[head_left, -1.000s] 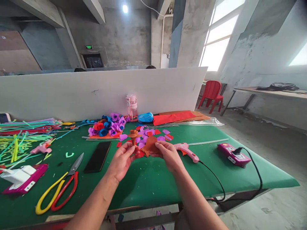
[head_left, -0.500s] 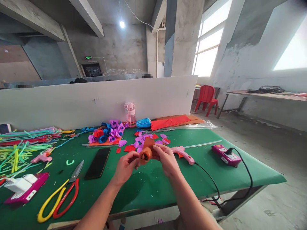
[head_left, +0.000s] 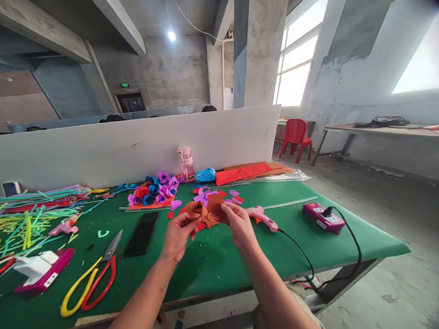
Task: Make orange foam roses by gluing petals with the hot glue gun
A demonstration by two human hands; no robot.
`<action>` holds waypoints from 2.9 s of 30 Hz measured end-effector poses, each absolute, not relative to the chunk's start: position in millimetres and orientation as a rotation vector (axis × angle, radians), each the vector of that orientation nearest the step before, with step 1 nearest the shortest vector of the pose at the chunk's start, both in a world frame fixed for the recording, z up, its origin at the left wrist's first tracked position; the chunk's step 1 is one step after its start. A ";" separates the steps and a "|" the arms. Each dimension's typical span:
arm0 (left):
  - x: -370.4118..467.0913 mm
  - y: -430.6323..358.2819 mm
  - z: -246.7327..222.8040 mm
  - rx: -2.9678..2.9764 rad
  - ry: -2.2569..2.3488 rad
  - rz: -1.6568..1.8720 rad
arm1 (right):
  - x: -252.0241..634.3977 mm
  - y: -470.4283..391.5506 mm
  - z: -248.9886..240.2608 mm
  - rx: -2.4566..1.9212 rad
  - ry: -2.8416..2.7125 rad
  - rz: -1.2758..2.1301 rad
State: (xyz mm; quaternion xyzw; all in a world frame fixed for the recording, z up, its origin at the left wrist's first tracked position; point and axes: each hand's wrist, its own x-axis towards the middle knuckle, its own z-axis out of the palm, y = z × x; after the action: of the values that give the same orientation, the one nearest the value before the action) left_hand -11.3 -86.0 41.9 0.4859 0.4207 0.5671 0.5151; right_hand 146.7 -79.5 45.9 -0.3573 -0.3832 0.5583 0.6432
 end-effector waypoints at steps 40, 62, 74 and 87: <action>4.0 -83.5 31.2 1.086 1.058 1.417 | 131.5 -90.9 53.3 -0.848 -1.051 1.115; 9.9 -89.4 31.9 1.143 1.061 1.540 | 126.6 -95.6 48.8 -0.762 -0.936 1.128; 9.9 -89.1 33.1 1.092 1.025 1.498 | 125.2 -95.9 55.4 -0.708 -0.942 1.158; 11.5 -85.3 34.8 0.911 0.994 1.417 | 129.2 -93.9 51.2 -0.794 -0.940 1.115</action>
State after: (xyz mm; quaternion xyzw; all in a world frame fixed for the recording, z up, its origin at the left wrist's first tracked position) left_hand 11.5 -85.3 34.8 0.3864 0.4216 0.6009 0.5585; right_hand 129.2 -93.9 51.2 -0.3529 -0.4179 0.4958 0.6746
